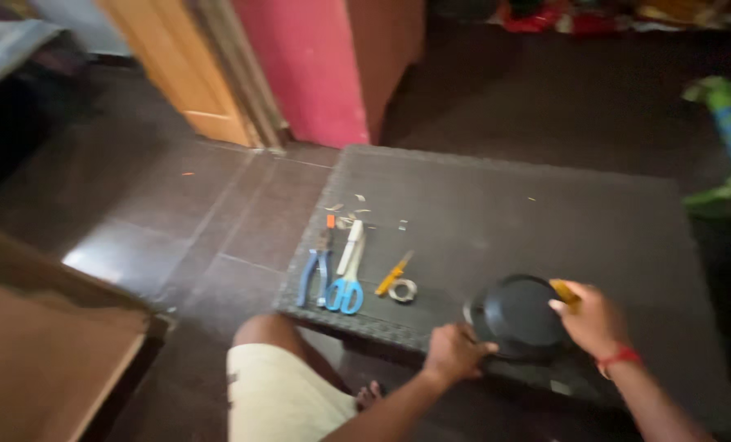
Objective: The person disassembles a speaker using a screwdriver, handles internal components and wiring, and then reassembles the unit on a table.
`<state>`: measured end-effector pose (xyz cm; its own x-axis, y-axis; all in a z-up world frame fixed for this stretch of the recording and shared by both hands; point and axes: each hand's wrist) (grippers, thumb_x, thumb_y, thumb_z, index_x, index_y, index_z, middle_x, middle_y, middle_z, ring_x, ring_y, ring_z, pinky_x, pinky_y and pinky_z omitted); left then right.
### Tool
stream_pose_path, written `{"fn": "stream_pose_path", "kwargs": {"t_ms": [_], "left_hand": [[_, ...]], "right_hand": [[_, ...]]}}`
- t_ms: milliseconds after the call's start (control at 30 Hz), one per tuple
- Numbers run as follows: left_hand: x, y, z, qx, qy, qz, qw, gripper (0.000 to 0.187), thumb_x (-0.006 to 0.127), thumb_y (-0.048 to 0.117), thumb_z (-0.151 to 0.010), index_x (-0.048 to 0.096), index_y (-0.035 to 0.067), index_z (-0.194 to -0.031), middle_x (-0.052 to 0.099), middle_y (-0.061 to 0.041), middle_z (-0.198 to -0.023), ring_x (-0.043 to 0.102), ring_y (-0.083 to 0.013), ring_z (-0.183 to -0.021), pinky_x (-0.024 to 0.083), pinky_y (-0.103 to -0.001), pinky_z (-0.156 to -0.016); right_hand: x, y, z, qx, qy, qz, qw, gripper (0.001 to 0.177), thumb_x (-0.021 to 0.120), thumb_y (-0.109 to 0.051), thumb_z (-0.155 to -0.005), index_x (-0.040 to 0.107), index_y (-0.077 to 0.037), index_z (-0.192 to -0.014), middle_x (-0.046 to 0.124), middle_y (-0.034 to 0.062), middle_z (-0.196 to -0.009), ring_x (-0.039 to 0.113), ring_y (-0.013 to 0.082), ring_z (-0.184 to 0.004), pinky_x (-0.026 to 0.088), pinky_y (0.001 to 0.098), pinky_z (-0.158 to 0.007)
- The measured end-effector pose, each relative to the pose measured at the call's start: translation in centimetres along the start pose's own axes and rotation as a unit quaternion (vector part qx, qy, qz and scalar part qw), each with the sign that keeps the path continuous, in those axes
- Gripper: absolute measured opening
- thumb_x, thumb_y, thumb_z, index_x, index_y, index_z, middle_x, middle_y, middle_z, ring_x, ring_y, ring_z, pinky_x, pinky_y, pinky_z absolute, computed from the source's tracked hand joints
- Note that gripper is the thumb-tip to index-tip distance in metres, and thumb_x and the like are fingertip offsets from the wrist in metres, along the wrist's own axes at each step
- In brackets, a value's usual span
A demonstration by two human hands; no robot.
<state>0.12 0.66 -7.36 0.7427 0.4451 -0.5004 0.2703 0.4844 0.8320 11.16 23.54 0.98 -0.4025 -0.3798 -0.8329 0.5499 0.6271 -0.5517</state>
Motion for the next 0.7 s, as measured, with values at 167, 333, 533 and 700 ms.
{"fn": "stream_pose_path", "kwargs": {"t_ms": [167,333,533,700], "left_hand": [[-4.0,2.6,1.5,-0.024,0.078,-0.073,0.994,0.053,0.075,0.051,-0.096,0.076,0.0,-0.082,0.069,-0.013,-0.065,0.074,-0.0324,-0.067,0.061,-0.041,-0.067],[-10.1,2.3,-0.1,-0.044,0.306,-0.233,0.922,0.022,0.063,0.027,-0.095,0.064,0.006,-0.101,0.067,-0.015,-0.098,0.068,-0.0355,-0.091,0.056,-0.047,-0.072],[-13.6,-2.6,0.8,-0.039,0.373,-0.263,0.889,0.016,0.069,0.021,-0.085,0.065,0.009,-0.096,0.063,-0.01,-0.104,0.062,-0.0336,-0.104,0.051,-0.049,-0.082],[-13.8,-3.6,0.6,0.01,0.396,-0.292,0.87,0.011,0.071,0.018,-0.086,0.074,0.007,-0.087,0.069,-0.013,-0.095,0.066,-0.0325,-0.095,0.053,-0.044,-0.082]], "right_hand": [[-0.7,-6.1,0.6,-0.269,0.087,0.052,0.958,0.03,0.072,-0.005,-0.078,0.076,-0.018,-0.104,0.073,0.0059,-0.119,0.068,0.0282,-0.113,0.055,0.0419,-0.098],[0.9,-12.9,4.0,-0.38,0.022,0.064,0.922,0.039,0.072,-0.002,-0.072,0.08,-0.02,-0.106,0.069,0.0038,-0.118,0.065,0.0292,-0.107,0.054,0.0409,-0.09],[5.4,-13.3,6.6,-0.318,-0.148,0.031,0.936,0.044,0.058,0.004,-0.082,0.069,-0.007,-0.123,0.059,0.0104,-0.13,0.063,0.0276,-0.115,0.053,0.0377,-0.094],[4.6,-14.3,6.7,-0.457,-0.017,0.011,0.889,0.061,0.05,0.012,-0.068,0.062,0.0,-0.126,0.058,0.0232,-0.131,0.057,0.0378,-0.121,0.048,0.0421,-0.101]]}}
Point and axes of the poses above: each hand's wrist, its own z-axis away from the middle knuckle, its own x-axis out of the palm, y = z × x
